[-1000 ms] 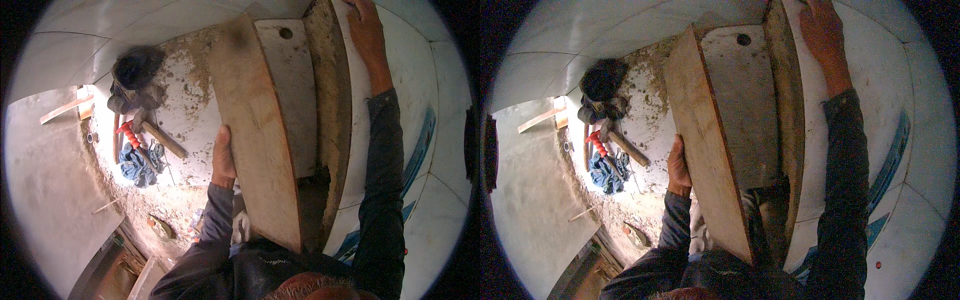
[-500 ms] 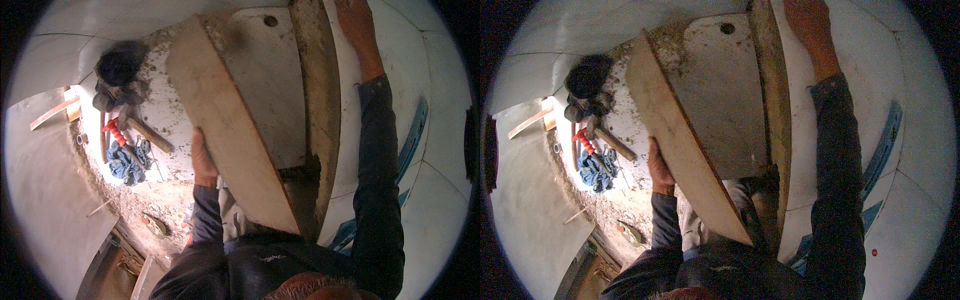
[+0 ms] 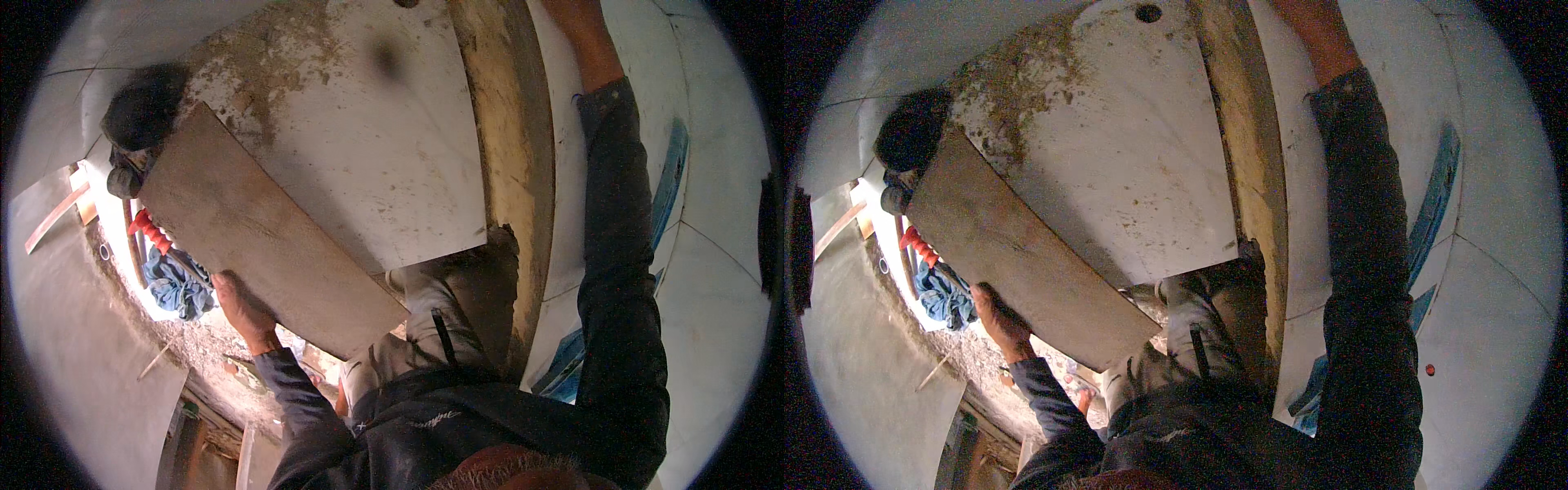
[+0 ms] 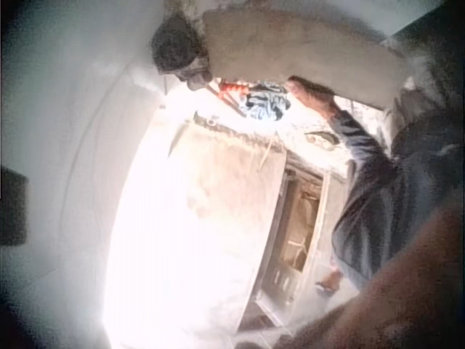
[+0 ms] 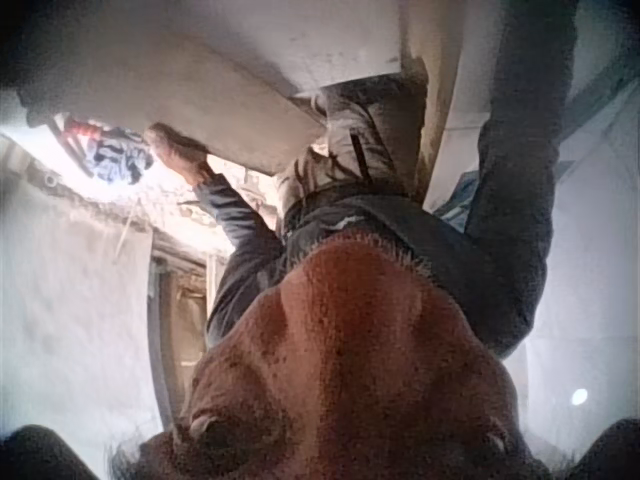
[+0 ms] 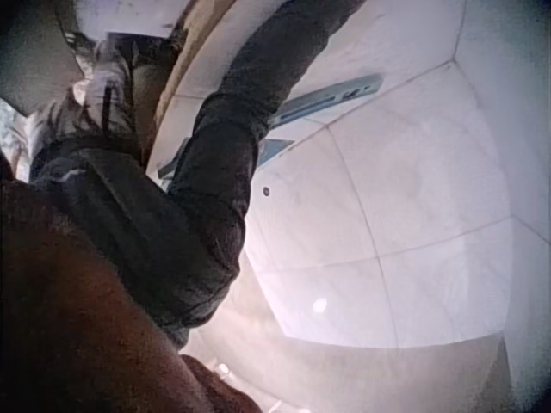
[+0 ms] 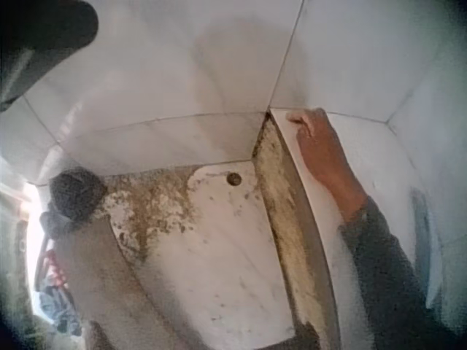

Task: The person uses a hammer and chisel to remove material from a wall corner, then fits a tile into place by hand, checking the alignment with another person.

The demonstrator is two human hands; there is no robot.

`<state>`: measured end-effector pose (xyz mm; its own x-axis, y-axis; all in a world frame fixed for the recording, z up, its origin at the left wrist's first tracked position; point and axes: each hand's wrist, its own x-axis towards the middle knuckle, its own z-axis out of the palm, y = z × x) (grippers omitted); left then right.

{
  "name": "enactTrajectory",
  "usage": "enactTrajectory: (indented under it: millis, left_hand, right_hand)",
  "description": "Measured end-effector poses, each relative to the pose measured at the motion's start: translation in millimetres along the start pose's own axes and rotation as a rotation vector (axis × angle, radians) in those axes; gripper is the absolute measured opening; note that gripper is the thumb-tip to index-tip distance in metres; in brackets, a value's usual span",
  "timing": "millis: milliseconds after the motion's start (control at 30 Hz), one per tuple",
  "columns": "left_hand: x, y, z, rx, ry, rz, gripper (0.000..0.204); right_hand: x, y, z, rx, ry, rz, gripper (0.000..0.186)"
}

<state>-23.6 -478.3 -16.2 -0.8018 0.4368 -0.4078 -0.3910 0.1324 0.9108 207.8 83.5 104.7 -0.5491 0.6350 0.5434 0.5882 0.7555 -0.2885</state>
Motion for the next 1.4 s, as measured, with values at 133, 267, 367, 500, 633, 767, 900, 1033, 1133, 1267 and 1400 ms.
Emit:
enactTrajectory:
  millis: [133,267,367,500,633,767,900,1033,1133,1267,1400]
  left_hand:
    - [17.7,5.3,23.0,0.022,-0.041,-0.018,0.052]
    - [30.8,-2.7,47.1,-0.003,-0.097,-0.009,0.042]
    - [30.0,4.9,58.6,-0.009,-0.029,-0.046,0.028]
    - [35.7,-2.7,67.6,0.130,-0.045,0.017,0.027]
    - [31.7,13.9,69.7,0.366,-0.035,0.074,0.033]
    - [36.4,-17.8,45.1,0.625,-0.024,0.220,0.055]
    - [38.0,-35.7,21.8,0.978,-0.213,0.455,0.067]
    - [35.4,-46.7,-5.9,1.138,-0.212,0.478,0.053]
    - [29.9,-40.1,-5.5,1.289,-0.307,0.597,0.049]
    - [21.0,-18.8,-2.0,1.367,-0.350,0.536,0.051]
    - [20.6,-37.7,-30.4,1.403,-0.292,0.427,0.052]
  right_hand:
    - [2.2,7.1,-3.8,-0.067,-0.027,-0.005,0.024]
    - [-1.7,3.8,-0.5,-0.018,-0.038,0.037,0.026]
    - [-1.7,-10.8,-3.1,0.016,-0.042,0.071,0.027]
    - [6.0,-0.6,1.5,-0.258,-0.011,0.022,0.027]
    - [36.9,-111.6,30.8,-0.227,-0.361,0.115,0.036]
    - [-12.2,-166.2,112.2,-0.059,0.010,0.272,0.015]
    - [-70.1,-121.4,155.3,-0.351,-0.031,0.326,0.021]
    - [-75.0,-94.4,174.6,-0.721,-0.081,0.080,0.030]
    - [-76.6,-61.3,177.6,-0.432,0.135,0.194,0.055]
    - [-117.2,-108.8,152.3,-0.382,-0.258,0.418,0.039]
    - [-156.1,-161.7,81.5,-0.505,-0.518,0.672,0.039]
